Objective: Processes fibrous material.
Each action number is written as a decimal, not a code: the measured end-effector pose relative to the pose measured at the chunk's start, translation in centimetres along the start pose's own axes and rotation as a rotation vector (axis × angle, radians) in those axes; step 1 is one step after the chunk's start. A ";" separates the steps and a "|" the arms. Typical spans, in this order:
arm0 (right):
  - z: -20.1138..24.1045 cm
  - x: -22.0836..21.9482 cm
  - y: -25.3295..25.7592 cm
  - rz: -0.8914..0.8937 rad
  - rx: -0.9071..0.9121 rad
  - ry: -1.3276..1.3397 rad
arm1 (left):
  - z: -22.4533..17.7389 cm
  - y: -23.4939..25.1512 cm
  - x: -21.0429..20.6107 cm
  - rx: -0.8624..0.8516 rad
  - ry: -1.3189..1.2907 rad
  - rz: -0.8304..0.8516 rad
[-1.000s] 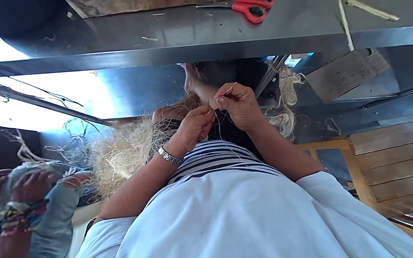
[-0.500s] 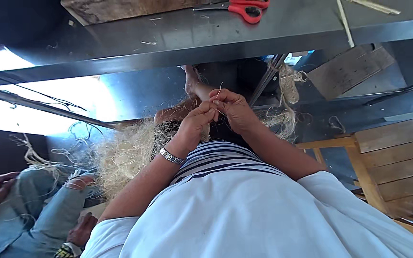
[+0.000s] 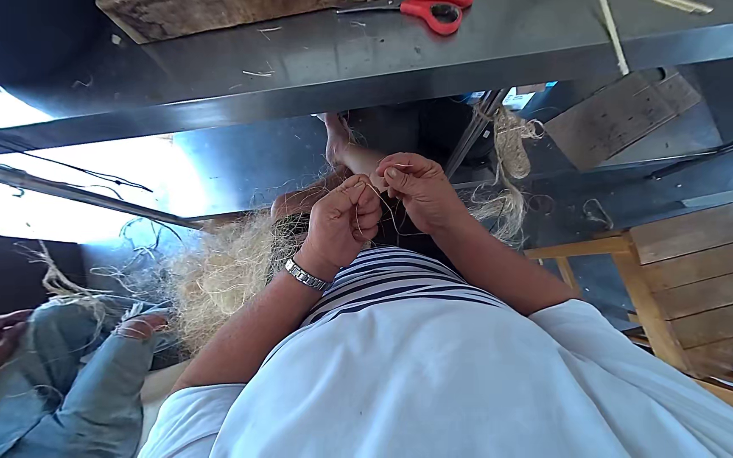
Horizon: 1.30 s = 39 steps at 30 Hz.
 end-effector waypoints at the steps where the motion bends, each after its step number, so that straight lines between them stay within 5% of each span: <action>1: 0.0 0.0 0.0 0.004 0.009 0.006 | 0.0 0.0 0.0 0.008 -0.008 0.002; 12: 2.9 5.3 2.6 -0.366 -0.007 0.048 | 0.1 -0.3 0.9 0.044 -0.188 0.025; 23: -0.1 1.6 0.6 0.077 -0.059 -0.037 | 0.1 -0.3 0.5 0.101 -0.241 0.081; 39: -0.9 0.0 -0.4 0.191 -0.161 0.389 | 0.6 -0.1 0.6 0.040 -0.086 0.000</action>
Point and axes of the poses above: each hand's wrist, its own y-axis towards the middle knuckle, its own x-axis out of the back of the hand, z = x × y, the point moved 2 cm from there along y, towards the middle knuckle, and after that the axes turned 14 degrees about -z, right-handed, at the moved point
